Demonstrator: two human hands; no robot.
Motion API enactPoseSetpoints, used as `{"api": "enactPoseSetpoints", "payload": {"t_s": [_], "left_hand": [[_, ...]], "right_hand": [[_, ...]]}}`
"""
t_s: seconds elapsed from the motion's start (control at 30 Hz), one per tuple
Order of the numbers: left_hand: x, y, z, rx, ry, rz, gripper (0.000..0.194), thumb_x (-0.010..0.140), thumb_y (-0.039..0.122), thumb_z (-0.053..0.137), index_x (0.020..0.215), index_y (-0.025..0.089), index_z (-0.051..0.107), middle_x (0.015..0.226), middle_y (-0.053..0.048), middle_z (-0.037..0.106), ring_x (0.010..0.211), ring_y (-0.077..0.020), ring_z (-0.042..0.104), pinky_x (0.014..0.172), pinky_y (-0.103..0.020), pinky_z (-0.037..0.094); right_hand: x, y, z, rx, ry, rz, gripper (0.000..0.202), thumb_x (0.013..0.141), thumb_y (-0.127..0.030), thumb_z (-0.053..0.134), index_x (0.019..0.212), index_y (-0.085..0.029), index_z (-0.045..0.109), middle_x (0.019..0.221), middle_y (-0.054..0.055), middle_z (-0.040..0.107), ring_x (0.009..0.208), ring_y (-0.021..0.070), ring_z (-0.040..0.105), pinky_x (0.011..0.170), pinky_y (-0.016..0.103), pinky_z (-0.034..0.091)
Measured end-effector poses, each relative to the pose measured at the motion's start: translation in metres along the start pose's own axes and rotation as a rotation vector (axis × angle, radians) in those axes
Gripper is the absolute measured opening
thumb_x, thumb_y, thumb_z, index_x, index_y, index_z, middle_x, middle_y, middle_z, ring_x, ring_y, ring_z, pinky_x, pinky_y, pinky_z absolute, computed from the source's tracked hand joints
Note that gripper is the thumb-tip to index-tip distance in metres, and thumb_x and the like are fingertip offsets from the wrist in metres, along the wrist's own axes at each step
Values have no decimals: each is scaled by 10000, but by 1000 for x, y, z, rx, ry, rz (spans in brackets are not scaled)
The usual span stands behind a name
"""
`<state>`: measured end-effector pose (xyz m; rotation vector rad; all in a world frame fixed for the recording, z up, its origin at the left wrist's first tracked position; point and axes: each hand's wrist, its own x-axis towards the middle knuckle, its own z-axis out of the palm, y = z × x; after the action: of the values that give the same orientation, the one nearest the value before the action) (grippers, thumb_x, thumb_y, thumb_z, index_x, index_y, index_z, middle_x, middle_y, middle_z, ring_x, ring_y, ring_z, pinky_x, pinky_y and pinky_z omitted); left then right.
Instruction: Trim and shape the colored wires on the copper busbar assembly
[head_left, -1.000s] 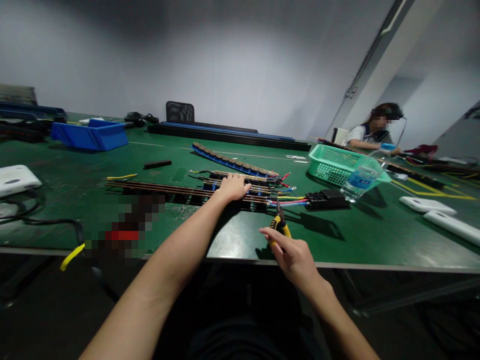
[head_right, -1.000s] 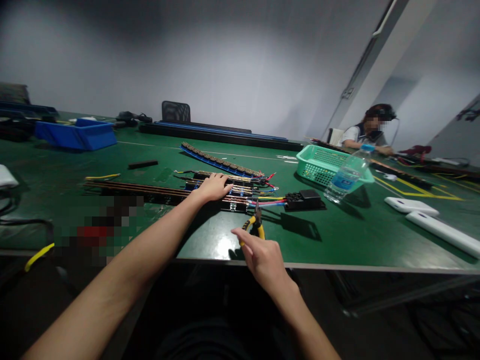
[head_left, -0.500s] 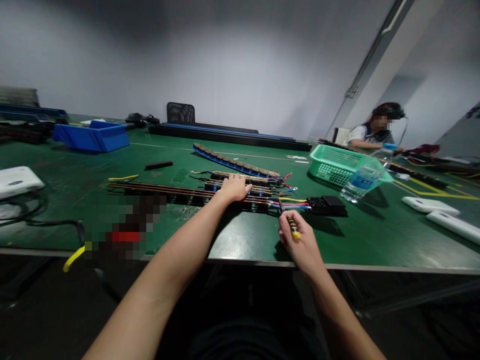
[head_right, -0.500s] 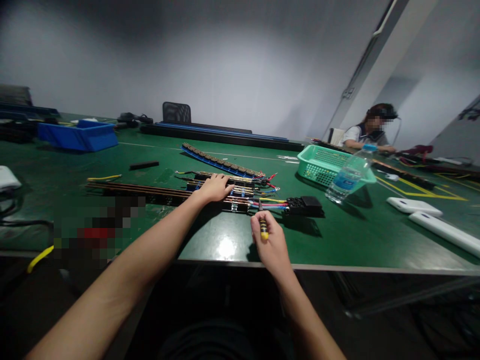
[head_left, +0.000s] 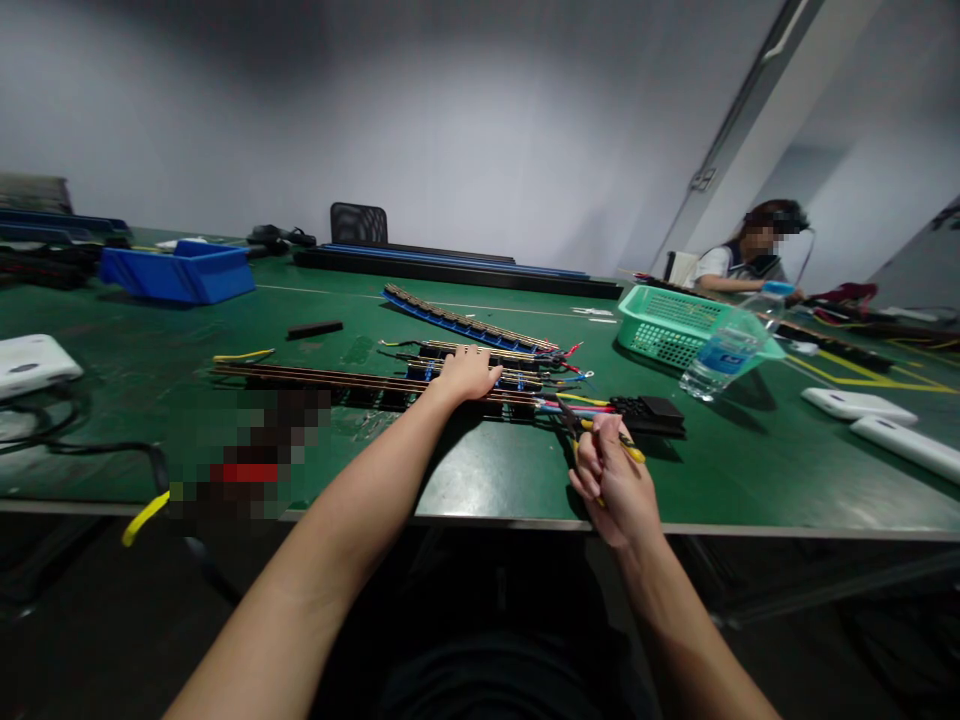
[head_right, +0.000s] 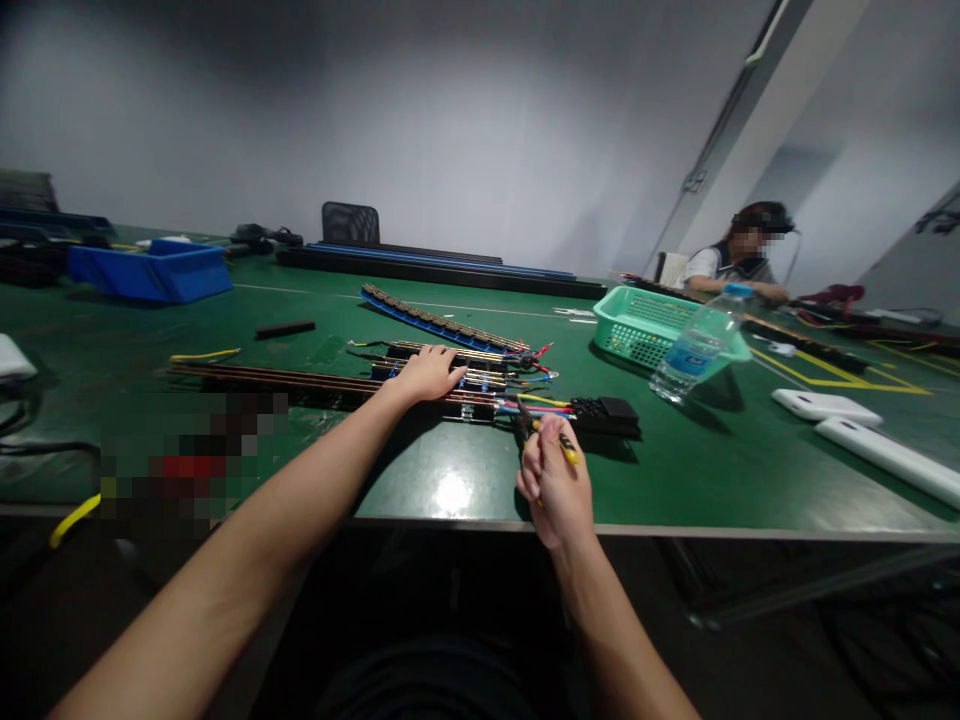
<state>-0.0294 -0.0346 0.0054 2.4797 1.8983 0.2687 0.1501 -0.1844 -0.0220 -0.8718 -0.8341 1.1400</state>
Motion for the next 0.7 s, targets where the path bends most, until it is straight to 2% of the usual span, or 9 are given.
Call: {"api": "enactPoseSetpoints", "payload": {"t_s": [0.17, 0.3, 0.47, 0.7], "left_hand": [[0, 0, -1, 1, -5, 4, 536, 1066, 491, 372, 1416, 139, 574, 1509, -192, 534, 1389, -372, 471, 1098, -494, 431], [-2, 0, -2, 3, -4, 15, 544, 1065, 484, 375, 1414, 118, 577, 1492, -205, 542, 1379, -385, 477, 1093, -503, 434], [-2, 0, -2, 16, -5, 12, 538, 1066, 482, 374, 1415, 127, 577, 1493, -197, 546, 1370, -373, 486, 1095, -488, 434], [1, -2, 2, 14, 0, 20, 553, 1072, 492, 363, 1432, 125, 565, 1496, -195, 542, 1380, -375, 477, 1095, -488, 433]], "right_hand": [[-10, 7, -1, -156, -22, -43, 497, 788, -644, 781, 944, -236, 543, 627, -96, 527, 401, 29, 357, 380, 133, 284], [-18, 11, 1, -292, -43, -128, 436, 898, -635, 663, 1029, -228, 577, 743, -53, 602, 440, 28, 377, 407, 146, 298], [-17, 14, -2, -337, -60, -152, 437, 914, -637, 637, 1073, -235, 572, 796, -28, 637, 449, 34, 388, 408, 157, 305], [-16, 11, -3, -232, -45, -129, 408, 919, -638, 636, 1047, -255, 575, 775, -37, 638, 433, 19, 366, 405, 135, 286]]}}
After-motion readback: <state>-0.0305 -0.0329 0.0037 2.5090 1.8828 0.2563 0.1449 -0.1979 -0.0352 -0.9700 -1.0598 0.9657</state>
